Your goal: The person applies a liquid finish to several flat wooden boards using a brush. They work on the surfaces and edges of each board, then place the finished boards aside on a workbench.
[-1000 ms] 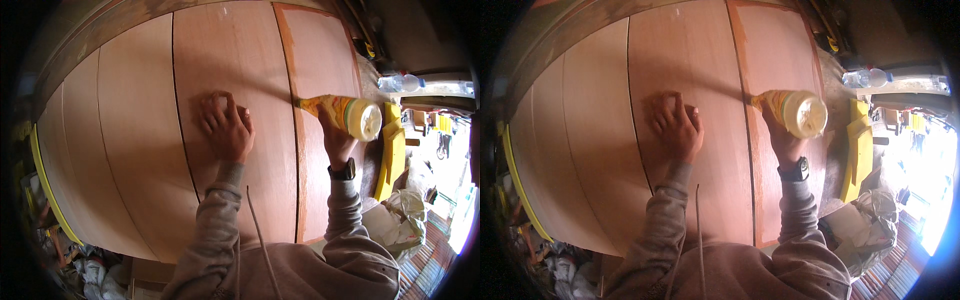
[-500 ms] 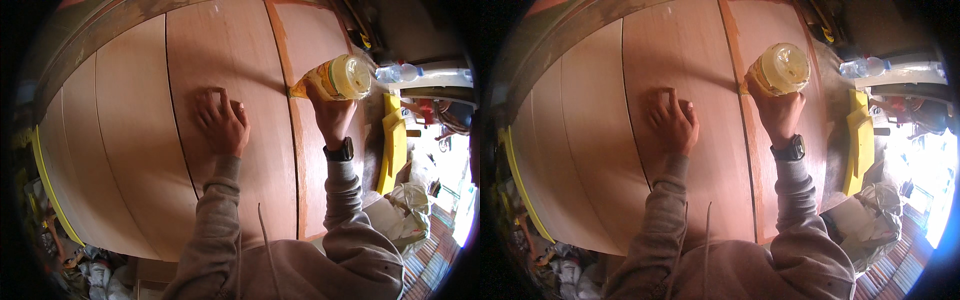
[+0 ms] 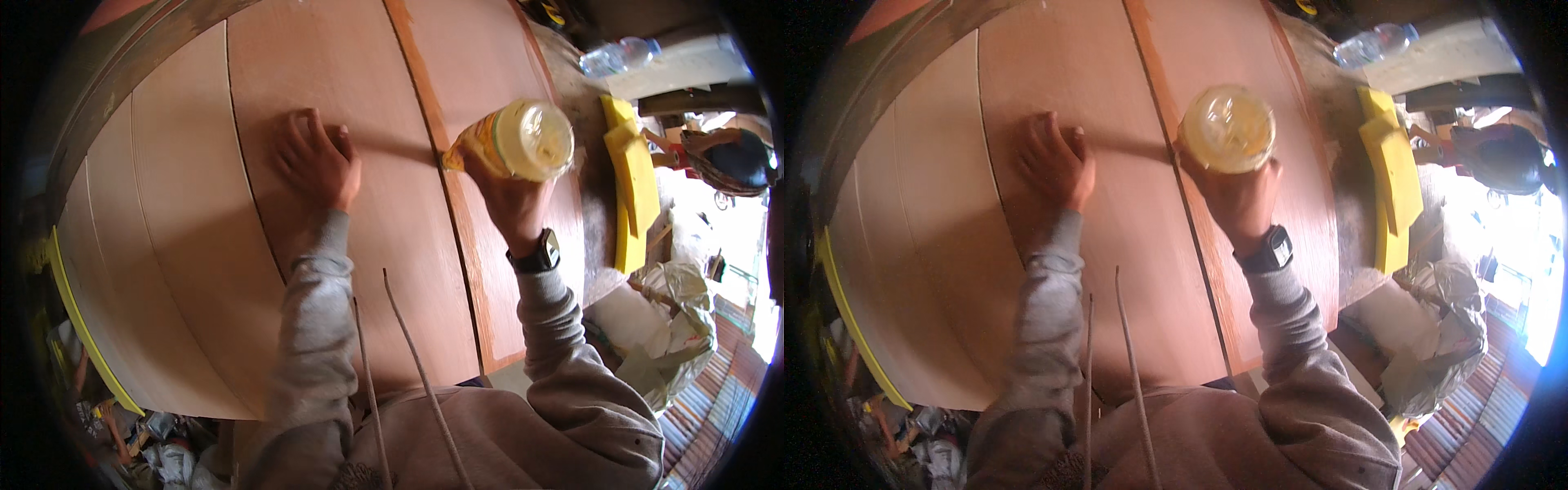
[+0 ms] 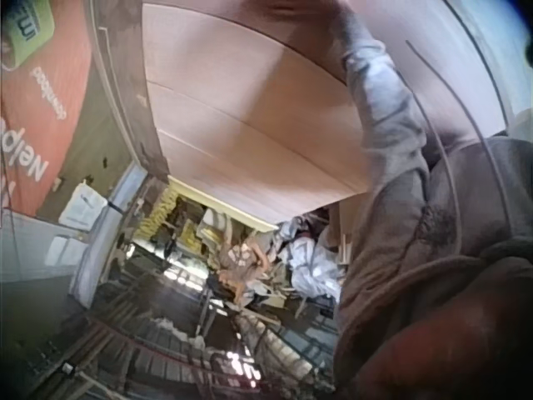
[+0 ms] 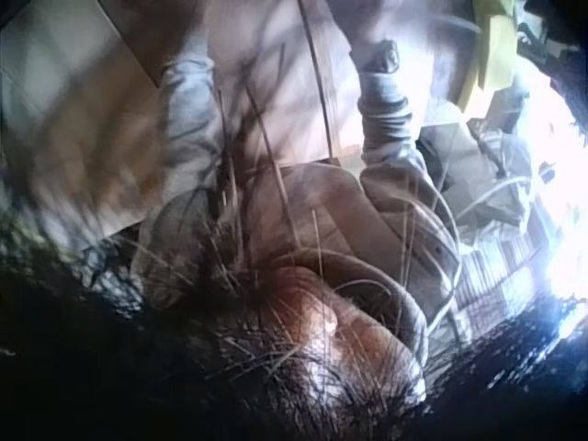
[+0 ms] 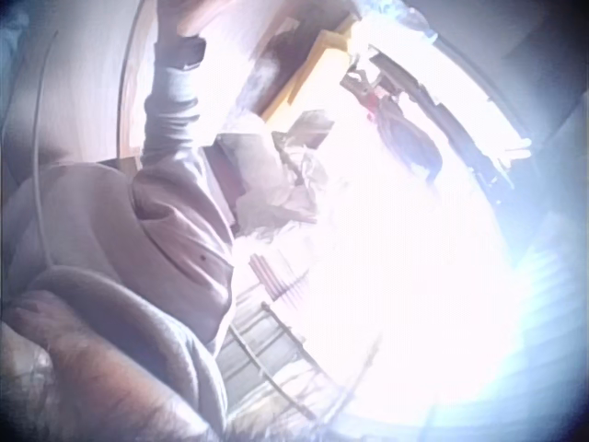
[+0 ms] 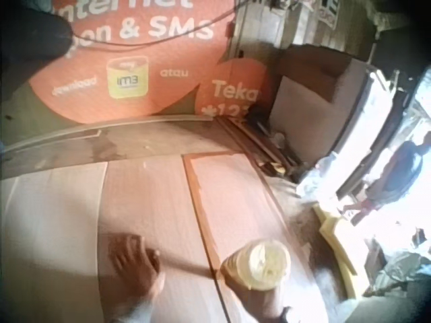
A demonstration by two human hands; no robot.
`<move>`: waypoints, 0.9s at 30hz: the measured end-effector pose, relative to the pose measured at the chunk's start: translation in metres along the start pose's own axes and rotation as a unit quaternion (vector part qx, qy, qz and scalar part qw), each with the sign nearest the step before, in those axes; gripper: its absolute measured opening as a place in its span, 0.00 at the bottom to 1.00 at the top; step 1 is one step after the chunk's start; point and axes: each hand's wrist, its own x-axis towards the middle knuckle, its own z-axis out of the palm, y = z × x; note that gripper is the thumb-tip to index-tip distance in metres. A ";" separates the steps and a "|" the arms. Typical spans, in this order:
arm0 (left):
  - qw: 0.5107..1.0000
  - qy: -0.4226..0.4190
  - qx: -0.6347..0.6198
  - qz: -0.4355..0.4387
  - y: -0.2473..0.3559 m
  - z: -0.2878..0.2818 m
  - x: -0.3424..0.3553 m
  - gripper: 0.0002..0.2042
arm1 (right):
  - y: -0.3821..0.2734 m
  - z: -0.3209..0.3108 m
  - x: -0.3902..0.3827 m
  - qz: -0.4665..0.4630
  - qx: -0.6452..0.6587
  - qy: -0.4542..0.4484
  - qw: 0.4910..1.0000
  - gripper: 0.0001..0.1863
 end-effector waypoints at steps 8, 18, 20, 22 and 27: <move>0.989 -0.054 -0.126 0.059 -0.028 0.019 -0.002 0.30 | -0.003 -0.064 -0.145 -0.026 -0.103 -0.047 0.993 0.19; 0.935 -0.088 -0.324 0.114 -0.010 -0.103 -0.184 0.23 | -0.023 -0.152 -0.334 0.188 0.040 0.024 0.981 0.18; 0.928 -0.089 -0.340 0.126 -0.001 -0.135 -0.230 0.22 | -0.040 -0.163 -0.362 0.183 0.037 0.024 0.982 0.15; 0.903 -0.108 -0.393 0.137 0.011 -0.155 -0.270 0.22 | -0.039 -0.174 -0.398 0.124 -0.014 0.031 0.992 0.13; 0.878 -0.159 -0.399 0.212 0.029 -0.180 -0.350 0.22 | -0.034 -0.222 -0.474 0.208 -0.064 0.025 0.976 0.16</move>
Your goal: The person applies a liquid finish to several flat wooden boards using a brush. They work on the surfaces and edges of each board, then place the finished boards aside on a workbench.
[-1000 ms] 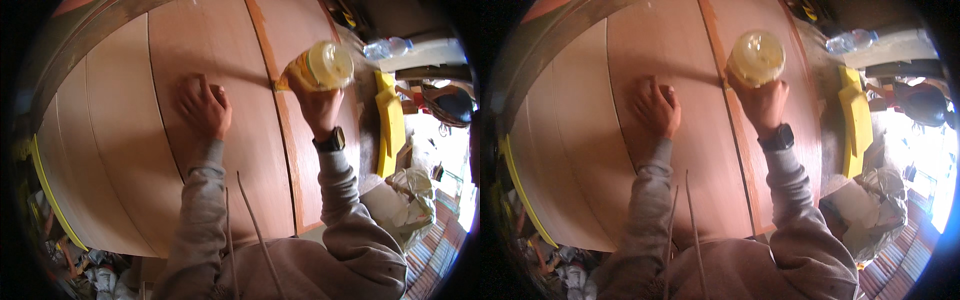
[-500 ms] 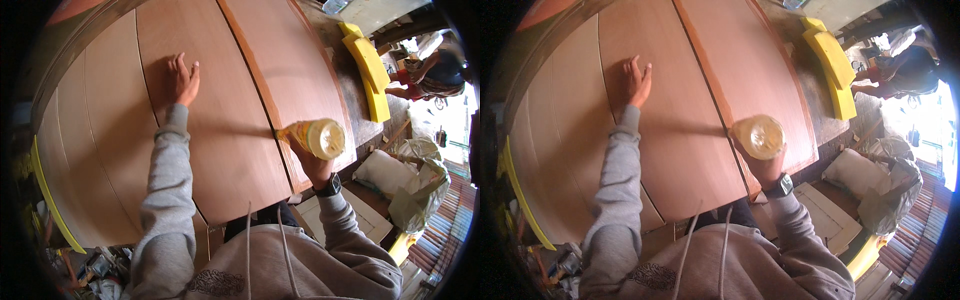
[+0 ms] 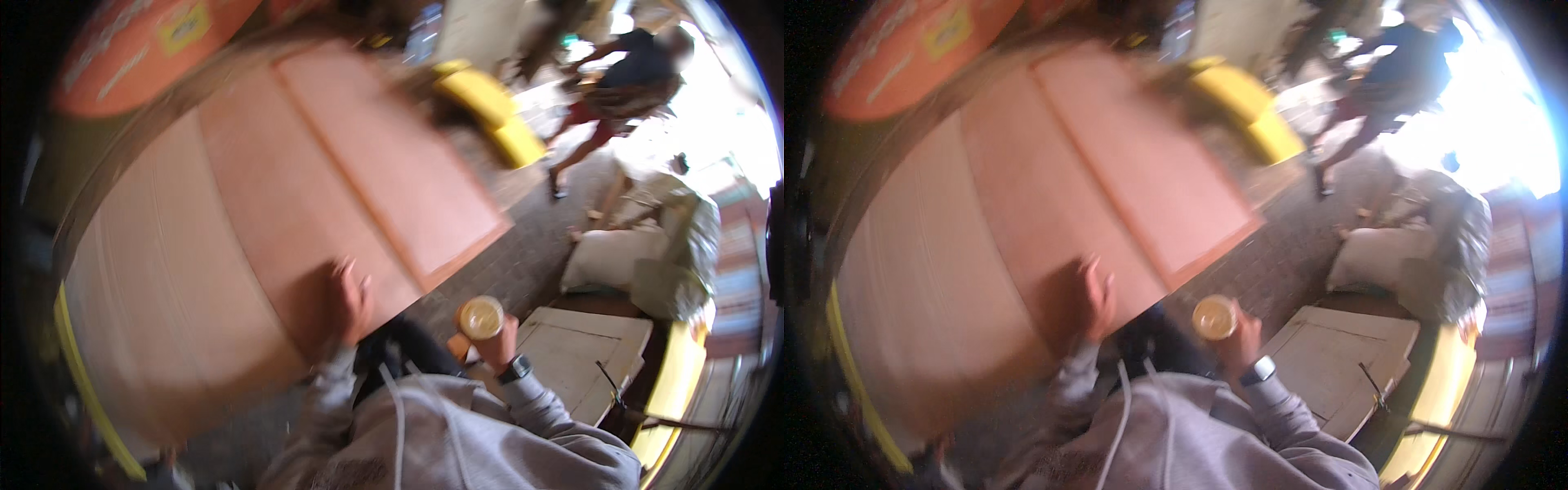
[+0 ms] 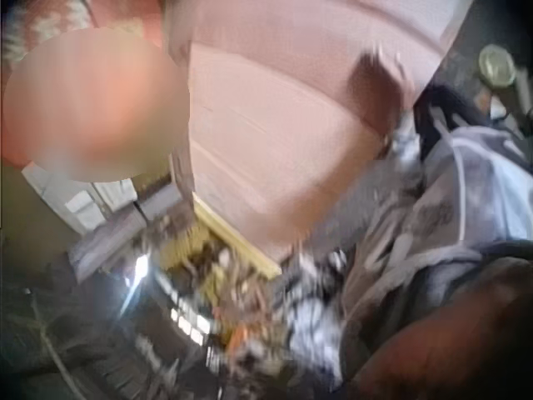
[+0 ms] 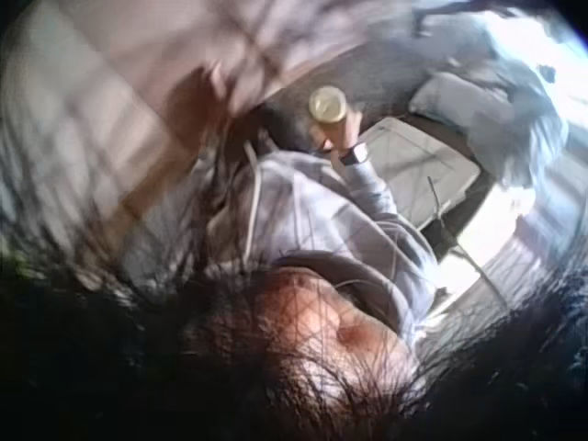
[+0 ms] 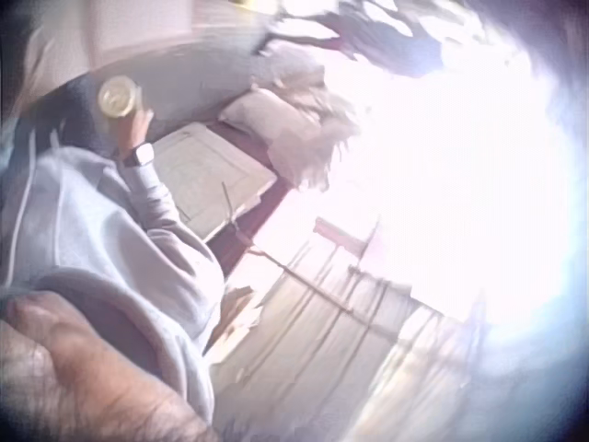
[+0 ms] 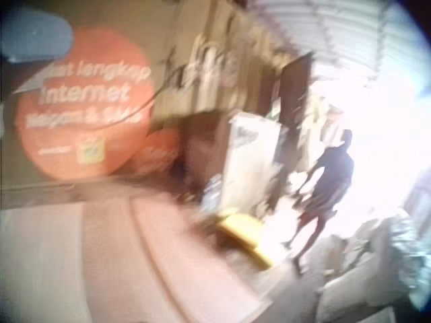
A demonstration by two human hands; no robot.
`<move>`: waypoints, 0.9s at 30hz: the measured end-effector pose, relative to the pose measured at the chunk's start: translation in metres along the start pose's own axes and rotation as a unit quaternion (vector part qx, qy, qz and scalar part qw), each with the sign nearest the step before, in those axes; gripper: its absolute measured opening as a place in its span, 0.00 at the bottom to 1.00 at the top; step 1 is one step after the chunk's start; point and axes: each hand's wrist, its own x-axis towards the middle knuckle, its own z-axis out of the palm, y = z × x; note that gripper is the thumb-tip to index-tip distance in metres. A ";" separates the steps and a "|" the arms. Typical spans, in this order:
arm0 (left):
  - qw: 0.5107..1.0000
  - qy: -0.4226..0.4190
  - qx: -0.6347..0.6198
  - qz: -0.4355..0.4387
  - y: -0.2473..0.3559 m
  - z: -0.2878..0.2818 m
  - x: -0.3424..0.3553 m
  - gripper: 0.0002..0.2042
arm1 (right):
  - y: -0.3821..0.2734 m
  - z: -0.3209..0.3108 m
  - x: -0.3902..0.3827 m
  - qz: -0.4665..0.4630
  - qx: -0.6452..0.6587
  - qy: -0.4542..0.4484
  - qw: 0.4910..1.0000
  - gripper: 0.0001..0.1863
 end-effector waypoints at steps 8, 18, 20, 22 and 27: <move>0.999 -0.026 0.027 0.003 -0.015 0.007 -0.017 0.19 | 0.062 -0.043 -0.036 0.199 0.294 0.262 0.897 0.19; 0.994 -0.012 0.100 -0.030 0.008 0.010 -0.031 0.23 | 0.111 -0.028 -0.006 0.326 0.550 0.206 0.741 0.24; 0.995 0.025 0.087 -0.040 0.004 0.017 -0.045 0.24 | 0.099 -0.028 0.011 0.327 0.567 0.172 0.736 0.27; 0.992 0.027 0.111 -0.055 0.009 0.021 -0.052 0.23 | 0.103 -0.032 0.031 0.334 0.573 0.154 0.732 0.29; 0.984 0.046 0.128 -0.115 0.020 0.025 -0.044 0.24 | 0.112 -0.052 0.111 0.296 0.595 0.103 0.740 0.33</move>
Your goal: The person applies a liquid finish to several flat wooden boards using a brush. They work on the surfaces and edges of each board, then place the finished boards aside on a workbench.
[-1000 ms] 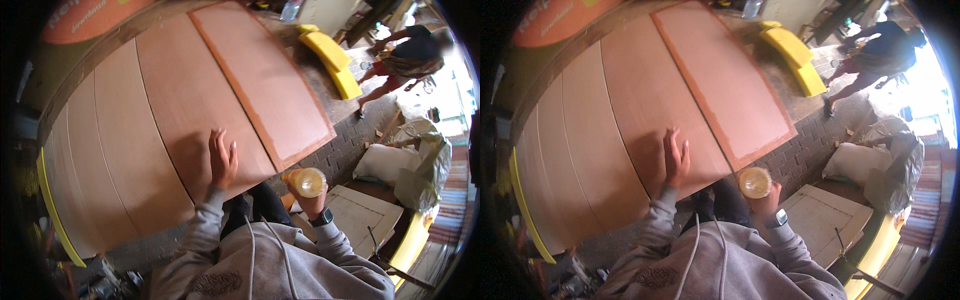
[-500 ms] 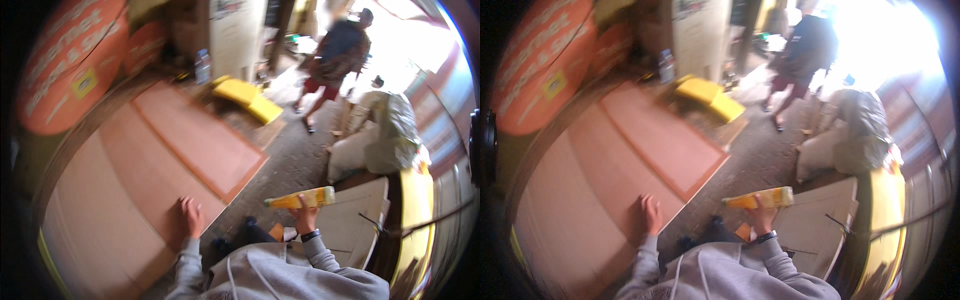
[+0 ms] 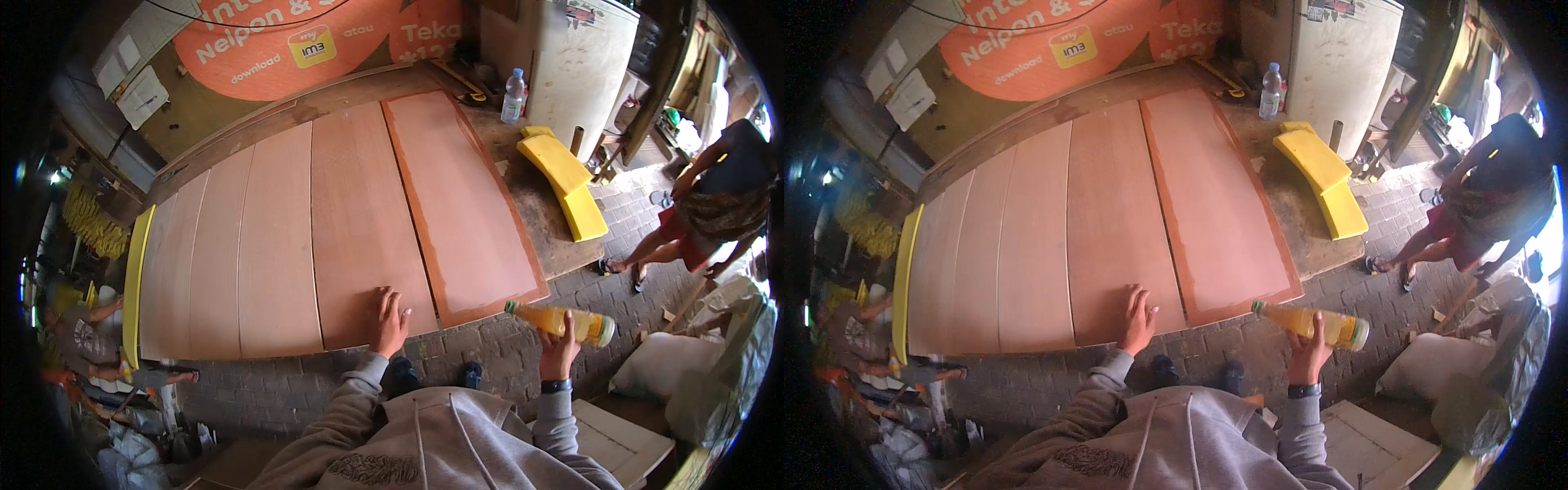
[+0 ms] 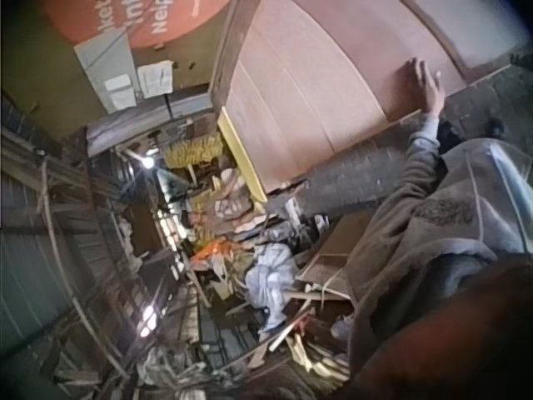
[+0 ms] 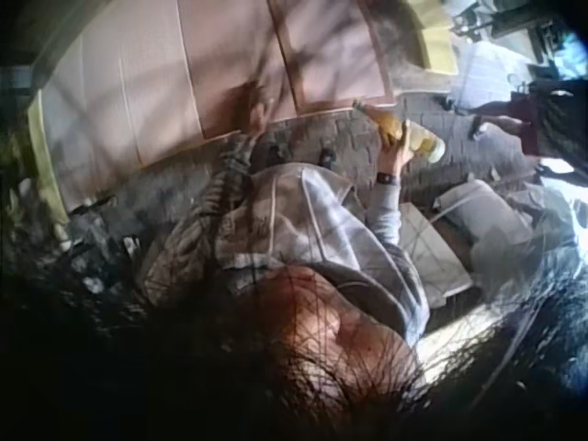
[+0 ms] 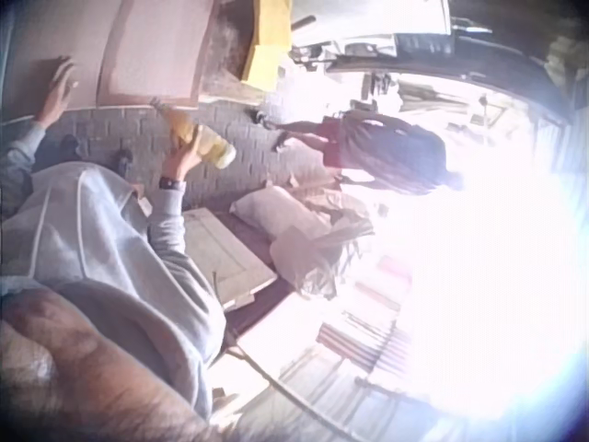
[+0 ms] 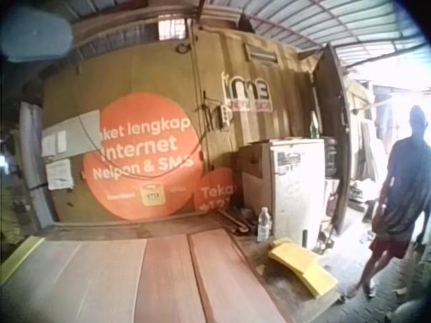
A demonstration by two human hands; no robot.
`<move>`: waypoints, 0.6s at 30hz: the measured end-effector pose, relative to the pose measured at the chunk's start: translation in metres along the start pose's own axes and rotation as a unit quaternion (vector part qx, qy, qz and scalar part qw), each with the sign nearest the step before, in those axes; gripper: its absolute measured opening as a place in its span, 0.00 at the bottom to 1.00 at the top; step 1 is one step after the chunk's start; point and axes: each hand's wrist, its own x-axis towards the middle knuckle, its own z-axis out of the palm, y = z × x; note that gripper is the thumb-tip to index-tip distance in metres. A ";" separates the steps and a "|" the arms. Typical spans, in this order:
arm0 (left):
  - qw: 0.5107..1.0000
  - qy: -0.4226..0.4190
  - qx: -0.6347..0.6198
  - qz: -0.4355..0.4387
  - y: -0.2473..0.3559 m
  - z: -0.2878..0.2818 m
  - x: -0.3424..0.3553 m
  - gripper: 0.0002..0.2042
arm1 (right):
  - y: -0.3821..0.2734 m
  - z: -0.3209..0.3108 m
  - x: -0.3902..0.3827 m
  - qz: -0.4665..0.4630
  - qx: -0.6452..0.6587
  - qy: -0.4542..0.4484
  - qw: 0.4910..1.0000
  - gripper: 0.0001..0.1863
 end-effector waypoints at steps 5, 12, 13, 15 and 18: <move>0.997 0.006 0.056 -0.057 0.027 0.016 -0.004 0.24 | -0.021 0.027 0.070 -0.050 0.023 -0.050 0.997 0.32; 0.987 0.058 0.087 -0.123 0.087 0.022 0.055 0.31 | -0.042 0.122 0.154 -0.192 -0.096 -0.154 0.965 0.21; 0.989 0.067 0.108 -0.081 0.098 0.029 0.072 0.32 | -0.040 0.138 0.181 -0.219 -0.131 -0.173 0.951 0.20; 0.998 0.044 0.034 -0.039 0.115 0.052 0.112 0.33 | -0.037 0.181 0.227 -0.293 -0.202 -0.195 0.914 0.18; 0.997 0.048 0.049 0.018 0.135 0.098 0.188 0.31 | -0.034 0.250 0.268 -0.389 -0.265 -0.249 0.846 0.17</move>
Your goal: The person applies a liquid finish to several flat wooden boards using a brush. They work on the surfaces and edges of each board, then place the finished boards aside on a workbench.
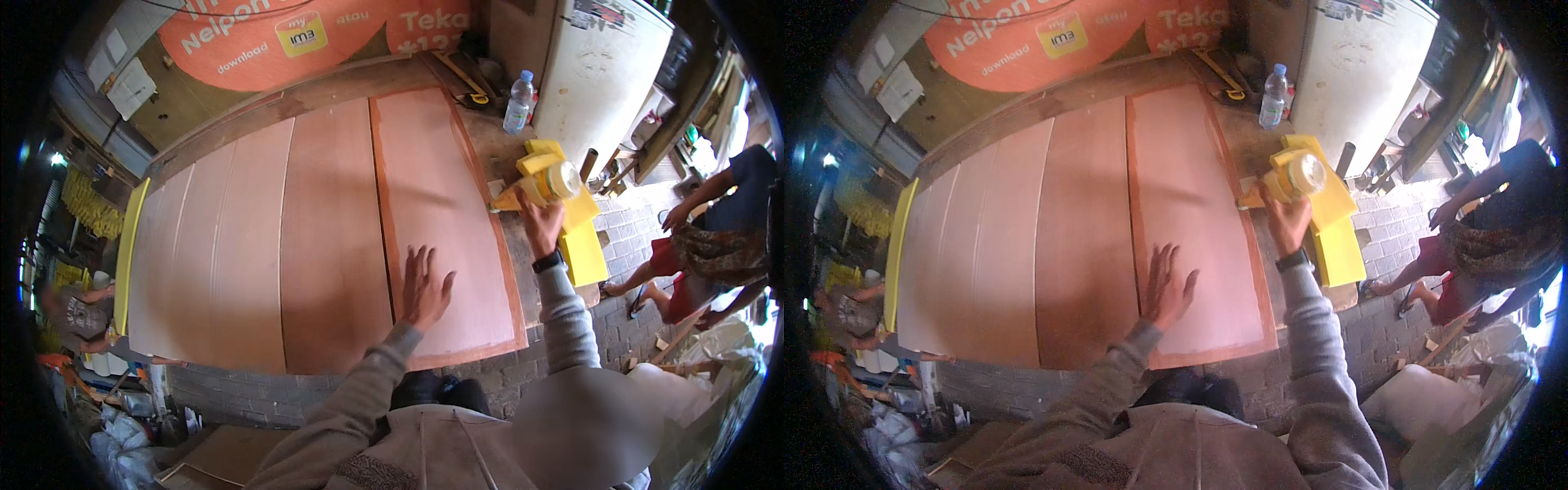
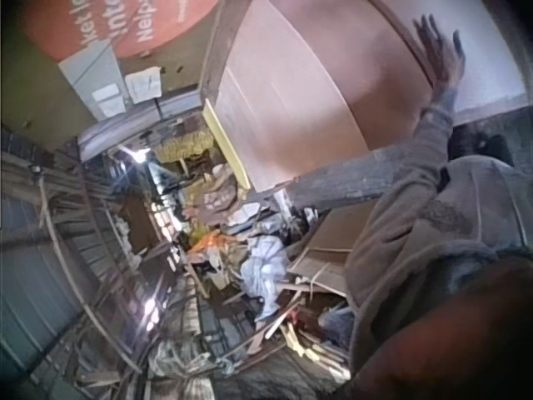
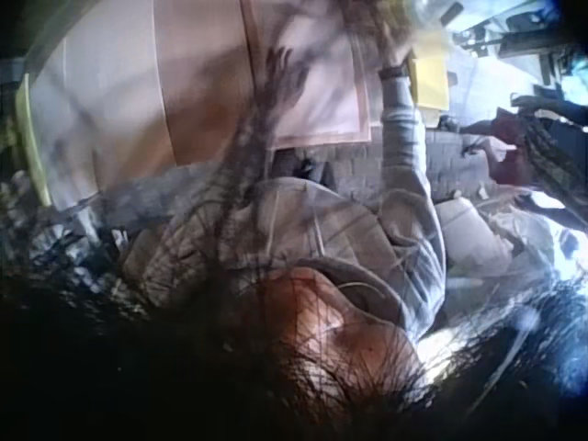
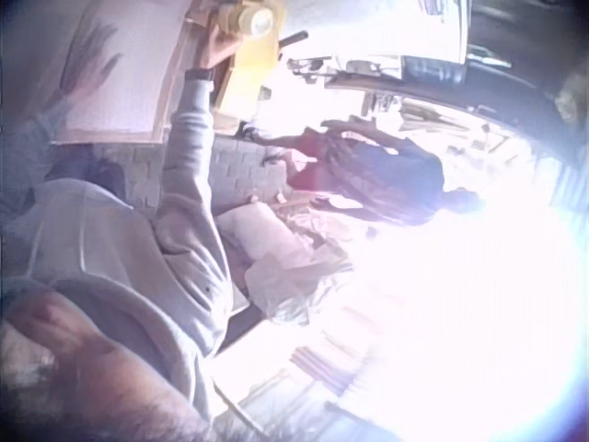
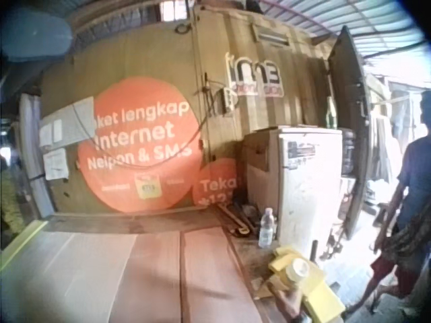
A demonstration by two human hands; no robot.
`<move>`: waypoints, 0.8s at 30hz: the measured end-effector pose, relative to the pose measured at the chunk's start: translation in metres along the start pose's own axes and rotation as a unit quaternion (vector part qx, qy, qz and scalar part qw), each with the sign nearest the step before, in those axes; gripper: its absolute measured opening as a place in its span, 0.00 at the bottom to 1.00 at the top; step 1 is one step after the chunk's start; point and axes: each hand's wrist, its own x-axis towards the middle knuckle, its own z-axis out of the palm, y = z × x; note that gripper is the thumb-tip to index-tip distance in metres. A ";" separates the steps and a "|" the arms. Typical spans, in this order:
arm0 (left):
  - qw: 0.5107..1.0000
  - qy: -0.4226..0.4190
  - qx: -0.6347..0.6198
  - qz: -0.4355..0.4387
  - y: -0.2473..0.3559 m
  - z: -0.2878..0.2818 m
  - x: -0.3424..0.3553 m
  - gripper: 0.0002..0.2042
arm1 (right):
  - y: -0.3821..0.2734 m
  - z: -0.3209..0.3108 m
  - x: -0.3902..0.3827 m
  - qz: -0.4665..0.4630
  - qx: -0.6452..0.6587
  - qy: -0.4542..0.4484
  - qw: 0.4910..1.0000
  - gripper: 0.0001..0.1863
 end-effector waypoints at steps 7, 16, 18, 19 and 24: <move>0.988 0.044 0.113 -0.098 -0.024 0.096 0.111 0.27 | 0.045 0.086 0.105 -0.034 -0.120 -0.085 0.989 0.26; 0.947 0.034 0.187 -0.260 -0.019 0.111 0.171 0.28 | 0.141 0.211 0.301 -0.080 -0.123 -0.121 0.982 0.30; 0.945 0.034 0.181 -0.270 -0.015 0.108 0.175 0.29 | 0.158 0.239 0.338 -0.069 -0.095 -0.143 0.983 0.30; 0.945 0.024 0.177 -0.272 -0.015 0.108 0.175 0.29 | 0.172 0.253 0.357 -0.090 -0.124 -0.133 0.979 0.32; 0.944 0.022 0.184 -0.273 -0.011 0.102 0.187 0.27 | 0.188 0.301 0.408 -0.057 -0.195 -0.127 0.971 0.35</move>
